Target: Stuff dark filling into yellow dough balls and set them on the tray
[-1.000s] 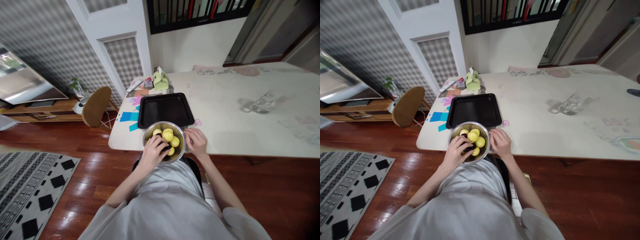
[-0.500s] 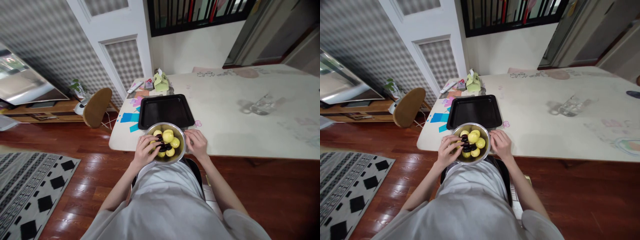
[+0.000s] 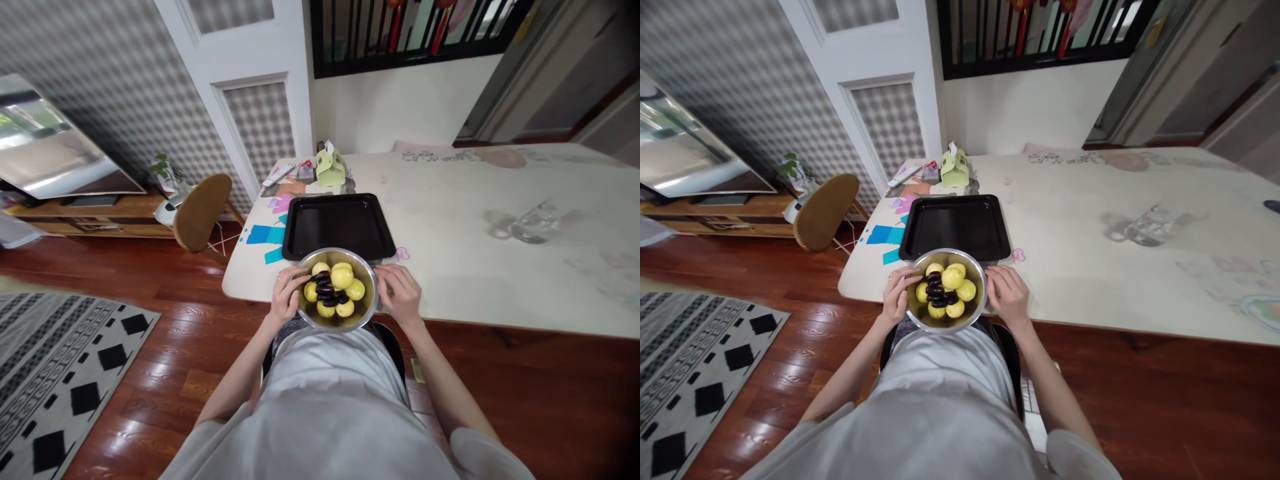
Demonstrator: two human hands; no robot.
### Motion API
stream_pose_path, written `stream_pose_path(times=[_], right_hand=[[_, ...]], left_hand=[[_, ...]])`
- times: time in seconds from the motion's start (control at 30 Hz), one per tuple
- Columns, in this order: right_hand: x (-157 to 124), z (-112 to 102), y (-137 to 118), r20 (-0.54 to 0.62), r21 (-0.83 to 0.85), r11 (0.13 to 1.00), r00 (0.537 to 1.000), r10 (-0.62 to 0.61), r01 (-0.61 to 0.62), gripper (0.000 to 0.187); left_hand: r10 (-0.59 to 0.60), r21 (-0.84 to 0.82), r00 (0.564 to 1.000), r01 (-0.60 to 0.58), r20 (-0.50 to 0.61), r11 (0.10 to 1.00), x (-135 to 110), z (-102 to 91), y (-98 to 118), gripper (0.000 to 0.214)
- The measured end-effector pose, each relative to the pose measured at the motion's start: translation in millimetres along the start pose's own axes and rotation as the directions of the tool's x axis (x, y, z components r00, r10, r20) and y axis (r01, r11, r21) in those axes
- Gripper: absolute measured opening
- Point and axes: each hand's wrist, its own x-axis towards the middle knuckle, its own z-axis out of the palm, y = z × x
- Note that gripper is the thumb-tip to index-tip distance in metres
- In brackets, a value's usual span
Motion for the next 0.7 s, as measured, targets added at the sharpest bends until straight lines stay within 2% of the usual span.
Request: stream_pose_path(times=[0.2, 0.7], right_hand=[[0.0, 0.2, -0.1, 0.003, 0.015, 1.0, 1.0, 0.016, -0.016, 0.025], [0.9, 0.4, 0.3, -0.005, -0.014, 1.0, 1.0, -0.022, 0.022, 0.026]], left_hand=[[-0.05, -0.002, 0.999, 0.05, 0.016, 0.999, -1.0, 0.7, 0.0, 0.056], [-0.018, -0.025, 0.999, 0.018, -0.027, 1.0, 0.0, 2.2, -0.2, 0.049]])
